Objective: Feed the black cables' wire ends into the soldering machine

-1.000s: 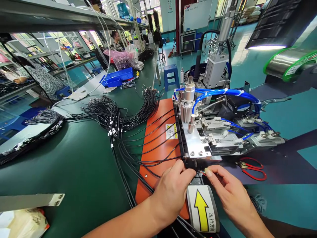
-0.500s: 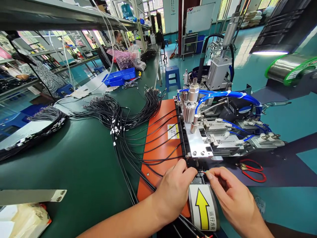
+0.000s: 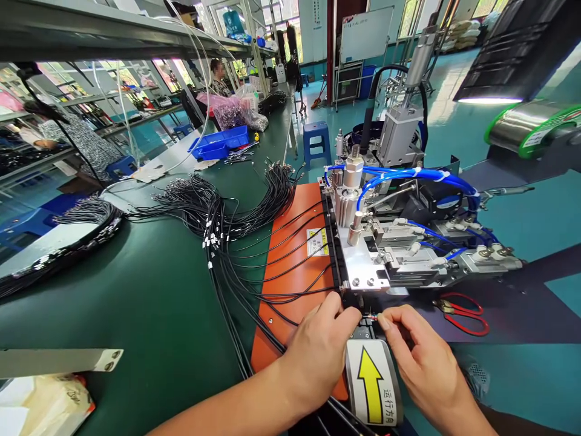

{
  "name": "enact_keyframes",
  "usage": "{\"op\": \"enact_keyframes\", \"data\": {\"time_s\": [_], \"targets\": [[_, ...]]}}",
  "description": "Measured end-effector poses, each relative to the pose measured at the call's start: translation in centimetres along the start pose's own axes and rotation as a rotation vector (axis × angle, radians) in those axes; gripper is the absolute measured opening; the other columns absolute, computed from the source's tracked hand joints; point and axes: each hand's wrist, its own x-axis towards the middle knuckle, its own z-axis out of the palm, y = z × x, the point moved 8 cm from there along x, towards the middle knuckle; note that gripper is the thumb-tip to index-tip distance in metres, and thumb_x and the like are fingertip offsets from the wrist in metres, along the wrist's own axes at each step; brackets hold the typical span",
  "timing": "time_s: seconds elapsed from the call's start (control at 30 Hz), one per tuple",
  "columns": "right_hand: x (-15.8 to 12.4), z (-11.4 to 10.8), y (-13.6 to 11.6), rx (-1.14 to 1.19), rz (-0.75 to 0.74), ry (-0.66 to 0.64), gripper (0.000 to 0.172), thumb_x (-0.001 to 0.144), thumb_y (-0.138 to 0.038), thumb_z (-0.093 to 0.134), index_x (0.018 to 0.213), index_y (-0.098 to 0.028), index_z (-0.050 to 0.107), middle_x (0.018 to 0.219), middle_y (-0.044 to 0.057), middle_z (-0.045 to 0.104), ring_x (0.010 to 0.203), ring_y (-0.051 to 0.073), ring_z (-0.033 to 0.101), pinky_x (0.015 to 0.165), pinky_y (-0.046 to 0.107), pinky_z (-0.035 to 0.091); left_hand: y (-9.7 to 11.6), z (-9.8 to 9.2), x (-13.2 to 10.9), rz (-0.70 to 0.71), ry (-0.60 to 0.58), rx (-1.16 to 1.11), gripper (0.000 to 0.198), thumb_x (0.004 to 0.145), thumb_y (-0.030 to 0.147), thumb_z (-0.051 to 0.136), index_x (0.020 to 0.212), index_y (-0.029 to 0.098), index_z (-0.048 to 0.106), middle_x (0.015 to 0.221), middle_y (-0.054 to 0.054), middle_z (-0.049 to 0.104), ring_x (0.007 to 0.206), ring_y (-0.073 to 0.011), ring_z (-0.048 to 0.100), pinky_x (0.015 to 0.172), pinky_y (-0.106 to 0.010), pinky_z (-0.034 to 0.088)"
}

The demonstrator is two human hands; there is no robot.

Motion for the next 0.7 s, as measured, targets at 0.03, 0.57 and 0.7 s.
{"op": "enact_keyframes", "data": {"time_s": [0.03, 0.57, 0.7], "targets": [[0.0, 0.0, 0.2, 0.005, 0.012, -0.012, 0.029, 0.103, -0.048, 0.046, 0.089, -0.026, 0.060, 0.084, -0.001, 0.062, 0.076, 0.017, 0.060, 0.070, 0.029, 0.048, 0.0, 0.0, 0.0, -0.003, -0.001, -0.005, 0.020, 0.090, 0.005, 0.052, 0.098, 0.019, 0.064, 0.090, -0.004, 0.053, 0.075, -0.0180, 0.057, 0.067, -0.028, 0.053], [0.3, -0.8, -1.4, -0.010, -0.131, 0.011, 0.020, 0.100, -0.041, 0.056, 0.114, -0.030, 0.067, 0.099, 0.002, 0.066, 0.094, 0.019, 0.064, 0.084, 0.031, 0.049, 0.1, 0.0, -0.1, 0.037, 0.004, -0.066, 0.016, 0.094, 0.007, 0.052, 0.098, 0.019, 0.062, 0.096, -0.004, 0.054, 0.083, -0.0181, 0.058, 0.074, -0.028, 0.053], [0.5, -1.0, -1.0, -0.018, -0.132, 0.025, 0.018, 0.099, -0.042, 0.058, 0.107, -0.030, 0.069, 0.096, 0.002, 0.067, 0.091, 0.020, 0.065, 0.082, 0.032, 0.049, -0.1, 0.2, -0.2, 0.035, 0.010, -0.048, 0.016, 0.093, 0.007, 0.051, 0.096, 0.019, 0.061, 0.094, -0.003, 0.053, 0.081, -0.0180, 0.058, 0.071, -0.028, 0.052]]}}
